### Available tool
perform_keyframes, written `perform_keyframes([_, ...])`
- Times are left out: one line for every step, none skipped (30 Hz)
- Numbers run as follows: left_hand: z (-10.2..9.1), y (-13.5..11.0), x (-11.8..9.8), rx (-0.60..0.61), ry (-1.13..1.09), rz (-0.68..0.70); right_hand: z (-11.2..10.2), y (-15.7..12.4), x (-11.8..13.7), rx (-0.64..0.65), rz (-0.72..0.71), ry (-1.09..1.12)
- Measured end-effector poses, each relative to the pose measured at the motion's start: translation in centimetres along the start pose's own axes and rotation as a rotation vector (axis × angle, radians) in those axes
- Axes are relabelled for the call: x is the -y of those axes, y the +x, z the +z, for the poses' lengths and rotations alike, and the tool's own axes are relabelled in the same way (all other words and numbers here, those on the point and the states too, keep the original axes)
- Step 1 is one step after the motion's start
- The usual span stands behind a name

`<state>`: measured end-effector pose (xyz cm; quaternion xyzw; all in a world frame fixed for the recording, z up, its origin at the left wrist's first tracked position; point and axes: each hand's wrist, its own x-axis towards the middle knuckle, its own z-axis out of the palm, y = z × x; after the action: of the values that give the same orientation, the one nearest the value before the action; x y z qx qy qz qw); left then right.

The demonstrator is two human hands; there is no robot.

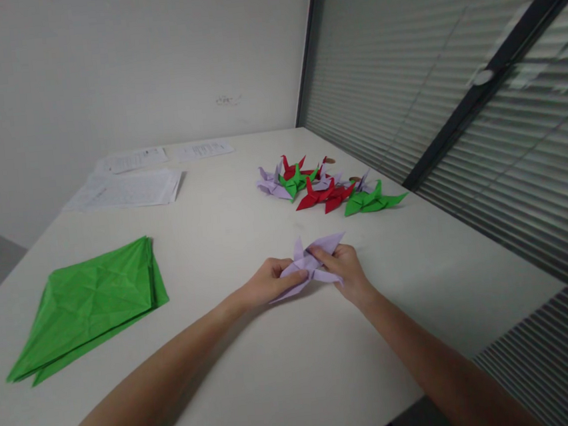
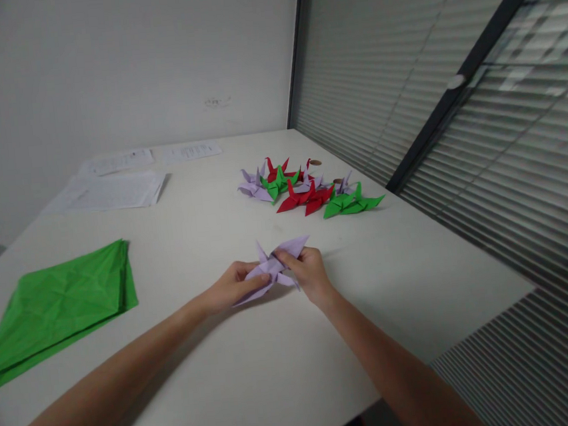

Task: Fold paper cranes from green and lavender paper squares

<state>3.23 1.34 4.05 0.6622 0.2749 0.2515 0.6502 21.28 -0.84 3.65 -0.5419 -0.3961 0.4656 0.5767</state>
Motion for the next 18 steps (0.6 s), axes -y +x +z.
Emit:
perform_keyframes([0.06, 0.01, -0.03, -0.005, 0.005, 0.004, 0.06, -0.04, 0.0, -0.002, 0.007, 0.0])
perform_keyframes([0.09, 0.03, -0.04, -0.006, 0.007, 0.009, 0.13, -0.07, 0.01, -0.007, 0.011, -0.002])
perform_keyframes([0.1, 0.05, -0.03, -0.006, 0.006, 0.014, 0.2, -0.09, 0.03, -0.012, 0.014, -0.003])
perform_keyframes([0.09, 0.08, 0.01, -0.008, 0.0, 0.02, 0.25, -0.1, 0.05, -0.015, 0.02, -0.001])
perform_keyframes([0.06, 0.11, 0.04, -0.009, -0.009, 0.026, 0.3, -0.09, 0.06, -0.02, 0.031, 0.006])
perform_keyframes([0.03, 0.14, 0.07, -0.011, -0.019, 0.035, 0.34, -0.07, 0.08, -0.022, 0.046, 0.017])
perform_keyframes([-0.01, 0.16, 0.08, -0.014, -0.029, 0.044, 0.37, -0.04, 0.09, -0.024, 0.063, 0.033])
perform_keyframes([-0.05, 0.18, 0.05, -0.016, -0.035, 0.054, 0.41, 0.0, 0.1, -0.025, 0.081, 0.051])
perform_keyframes([-0.08, 0.19, -0.01, -0.018, -0.038, 0.064, 0.44, 0.05, 0.11, -0.025, 0.098, 0.071])
perform_keyframes([-0.1, 0.2, -0.1, -0.02, -0.04, 0.076, 0.48, 0.1, 0.12, -0.024, 0.112, 0.092])
perform_keyframes([-0.11, 0.2, -0.2, -0.024, -0.041, 0.09, 0.52, 0.15, 0.11, -0.023, 0.121, 0.113])
perform_keyframes([-0.12, 0.2, -0.32, -0.027, -0.039, 0.102, 0.55, 0.2, 0.1, -0.022, 0.126, 0.132])
perform_keyframes([-0.12, 0.2, -0.42, -0.029, -0.036, 0.113, 0.59, 0.25, 0.07, -0.022, 0.128, 0.15])
perform_keyframes([-0.12, 0.2, -0.5, -0.032, -0.031, 0.123, 0.61, 0.3, 0.04, -0.021, 0.129, 0.164])
perform_keyframes([-0.13, 0.2, -0.55, -0.033, -0.025, 0.127, 0.63, 0.34, 0.01, -0.018, 0.13, 0.173])
perform_keyframes([-0.14, 0.2, -0.57, -0.034, -0.02, 0.128, 0.65, 0.36, -0.01, -0.013, 0.132, 0.177])
perform_keyframes([-0.16, 0.2, -0.56, -0.036, -0.016, 0.128, 0.65, 0.36, -0.01, -0.004, 0.135, 0.178])
perform_keyframes([-0.19, 0.2, -0.51, -0.038, -0.014, 0.129, 0.65, 0.34, 0.03, 0.006, 0.139, 0.18])
